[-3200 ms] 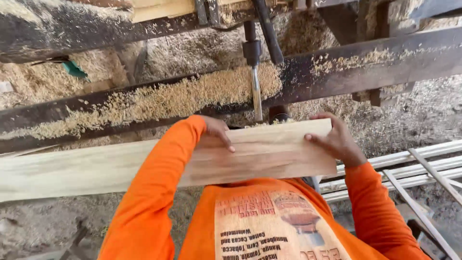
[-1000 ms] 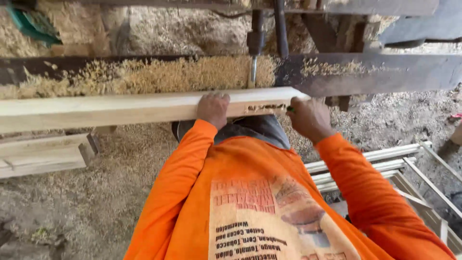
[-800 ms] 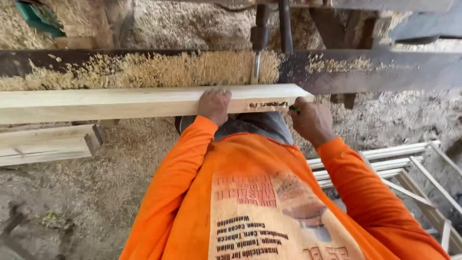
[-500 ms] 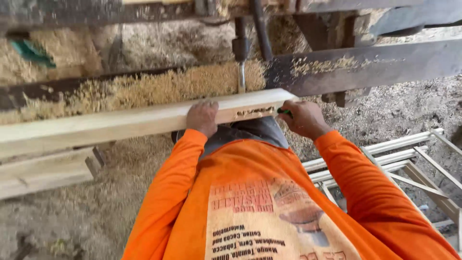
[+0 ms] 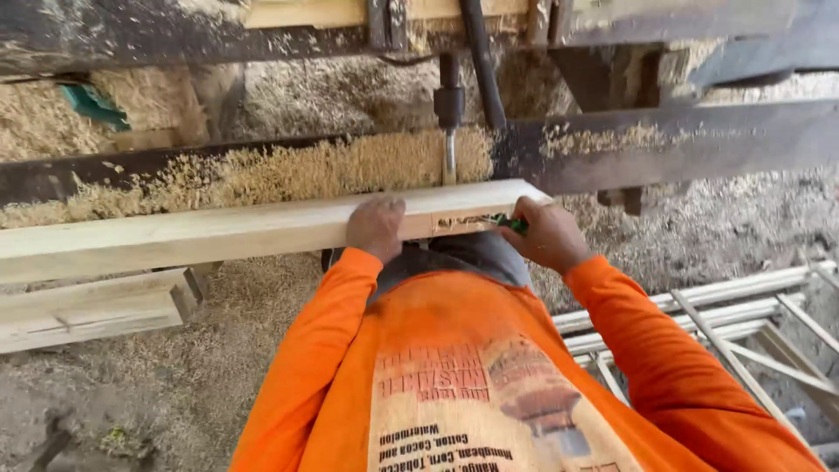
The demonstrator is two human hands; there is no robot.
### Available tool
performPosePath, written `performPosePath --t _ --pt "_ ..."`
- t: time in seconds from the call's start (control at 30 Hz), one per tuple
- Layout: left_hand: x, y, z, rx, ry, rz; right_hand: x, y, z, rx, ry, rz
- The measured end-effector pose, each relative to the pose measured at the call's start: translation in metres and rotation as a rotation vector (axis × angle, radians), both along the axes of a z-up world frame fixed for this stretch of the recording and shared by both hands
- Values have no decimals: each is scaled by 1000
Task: The person sits on the ground holding a long wooden bar across their lap and drills a row of holes into it using a bench-mounted drill press, repositioning the bar between holes. They then use a screwdriver to clear wood shavings out of the drilled holes and brush debris off the bar.
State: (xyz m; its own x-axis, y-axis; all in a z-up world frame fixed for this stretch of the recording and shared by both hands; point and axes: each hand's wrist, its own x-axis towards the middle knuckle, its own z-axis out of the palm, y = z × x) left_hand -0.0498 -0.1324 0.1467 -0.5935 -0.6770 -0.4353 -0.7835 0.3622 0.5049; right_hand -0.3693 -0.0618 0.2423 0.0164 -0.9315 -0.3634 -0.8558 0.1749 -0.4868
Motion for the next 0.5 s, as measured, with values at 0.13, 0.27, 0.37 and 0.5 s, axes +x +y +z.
performPosePath --t 0.13,0.27,0.37,0.5 --pt "12 35 14 -46 113 47 2 12 29 186 -20 92" --pt "5 14 13 -31 103 42 27 -21 53 385 164 85" --pt "10 22 13 -118 149 47 46 -16 53 343 324 14" --pt "7 7 22 -28 61 32 23 -12 29 136 270 123"
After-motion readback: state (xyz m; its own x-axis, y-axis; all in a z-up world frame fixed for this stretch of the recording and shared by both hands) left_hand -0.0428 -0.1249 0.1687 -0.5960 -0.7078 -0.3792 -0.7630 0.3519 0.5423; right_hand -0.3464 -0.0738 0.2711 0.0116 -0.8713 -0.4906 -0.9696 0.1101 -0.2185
